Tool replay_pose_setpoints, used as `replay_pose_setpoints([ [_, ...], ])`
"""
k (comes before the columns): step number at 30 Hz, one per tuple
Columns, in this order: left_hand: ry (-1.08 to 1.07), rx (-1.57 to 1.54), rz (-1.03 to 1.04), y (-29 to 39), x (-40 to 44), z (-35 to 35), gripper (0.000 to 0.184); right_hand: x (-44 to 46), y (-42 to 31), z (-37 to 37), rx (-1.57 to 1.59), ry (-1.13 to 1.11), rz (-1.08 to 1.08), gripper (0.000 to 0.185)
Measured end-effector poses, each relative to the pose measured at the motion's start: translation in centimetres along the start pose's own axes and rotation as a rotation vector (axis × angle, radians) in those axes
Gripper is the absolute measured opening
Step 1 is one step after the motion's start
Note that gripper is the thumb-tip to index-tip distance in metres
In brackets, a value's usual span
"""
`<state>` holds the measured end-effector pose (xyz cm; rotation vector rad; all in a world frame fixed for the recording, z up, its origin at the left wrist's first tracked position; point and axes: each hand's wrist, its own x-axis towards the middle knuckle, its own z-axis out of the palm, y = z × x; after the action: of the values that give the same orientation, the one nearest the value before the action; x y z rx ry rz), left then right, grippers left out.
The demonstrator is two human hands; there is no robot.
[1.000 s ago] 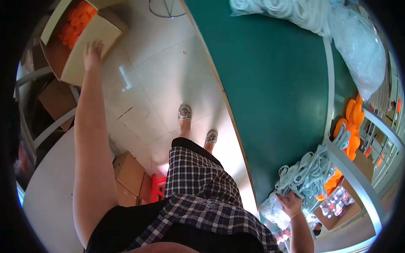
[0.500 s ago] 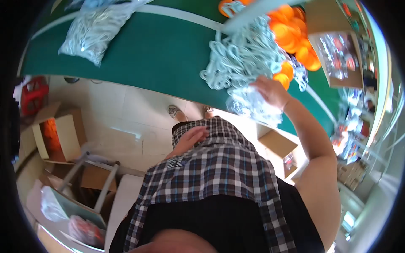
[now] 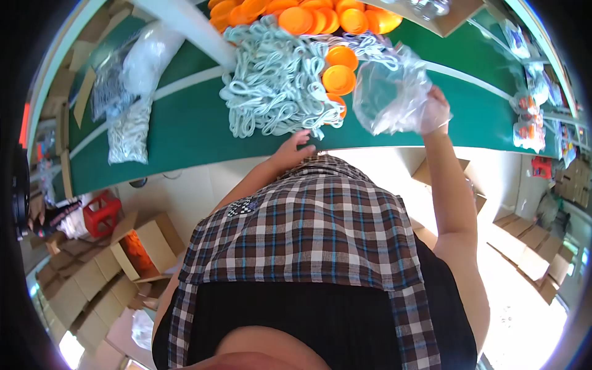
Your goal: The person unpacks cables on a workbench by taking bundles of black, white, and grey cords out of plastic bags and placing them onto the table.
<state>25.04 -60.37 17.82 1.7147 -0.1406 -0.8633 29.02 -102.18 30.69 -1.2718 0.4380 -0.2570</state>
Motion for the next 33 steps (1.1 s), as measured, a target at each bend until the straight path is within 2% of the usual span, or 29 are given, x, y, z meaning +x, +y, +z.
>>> replay_pose_setpoints([
  [3, 0.171, -0.017, 0.009, 2.8, 2.1, -0.4, 0.064, -3.1, 2.8, -5.8, -0.101, 0.128, 0.023, 0.022],
  [4, 0.182, -0.028, -0.039, 3.3, 2.8, -1.1, 0.064, -4.7, 2.7, -6.0, -0.007, 0.217, 0.149, 0.021],
  [6, 0.254, 0.041, -0.076, 3.9, 3.7, -2.5, 0.058, -6.2, 3.1, -6.4, -0.039, 0.303, 0.366, 0.023],
  [12, 0.297, 0.239, 0.055, 4.1, 2.7, -4.8, 0.046, -6.6, 4.9, -6.3, 0.120, 0.361, 0.291, 0.022],
  [16, 0.132, 0.222, -0.011, 9.6, 0.7, -4.6, 0.034, -3.7, 4.5, -8.4, 0.511, 0.265, 0.290, 0.021],
  [17, 0.112, 0.162, -0.005, 12.4, 0.7, -3.6, 0.031, -3.4, 4.2, -8.2, 0.514, 0.264, 0.294, 0.021],
  [19, 0.040, 0.043, -0.037, 19.0, 1.4, -0.5, 0.033, -3.3, 2.7, -6.2, 0.496, 0.009, 0.193, 0.021],
  [21, 0.067, -0.396, -0.045, 23.2, 2.6, 2.9, 0.035, -3.0, 1.1, -2.5, 0.477, -0.263, 0.099, 0.021],
  [23, -0.010, -0.664, -0.095, 23.0, 4.5, 3.8, 0.032, -4.4, -1.7, 4.1, 0.125, -0.393, 0.122, 0.023],
  [24, -0.010, -0.669, -0.096, 22.3, 5.3, 3.3, 0.032, -5.1, -2.6, 7.0, -0.088, -0.557, 0.020, 0.026],
  [26, -0.038, -0.433, 0.099, 20.8, 6.3, 1.8, 0.037, -4.7, -2.8, 10.1, -0.377, -0.956, -0.026, 0.030],
  [28, 0.224, -0.412, 0.147, 21.7, 4.7, -0.4, 0.033, -2.8, -1.9, 11.7, -0.093, -0.854, 0.292, 0.039],
  [29, 0.225, -0.414, 0.140, 20.9, 3.5, -2.1, 0.033, -1.1, -0.5, 12.0, -0.091, -0.854, 0.299, 0.039],
  [31, 0.430, -0.455, 0.057, 18.8, 0.1, -6.6, 0.035, 3.3, 3.8, 11.6, -0.699, -0.375, 0.091, 0.055],
  [33, 0.600, -0.437, -0.057, 17.6, -4.4, -10.1, 0.031, 7.2, 7.4, 11.4, -1.036, -0.250, 0.193, 0.065],
])
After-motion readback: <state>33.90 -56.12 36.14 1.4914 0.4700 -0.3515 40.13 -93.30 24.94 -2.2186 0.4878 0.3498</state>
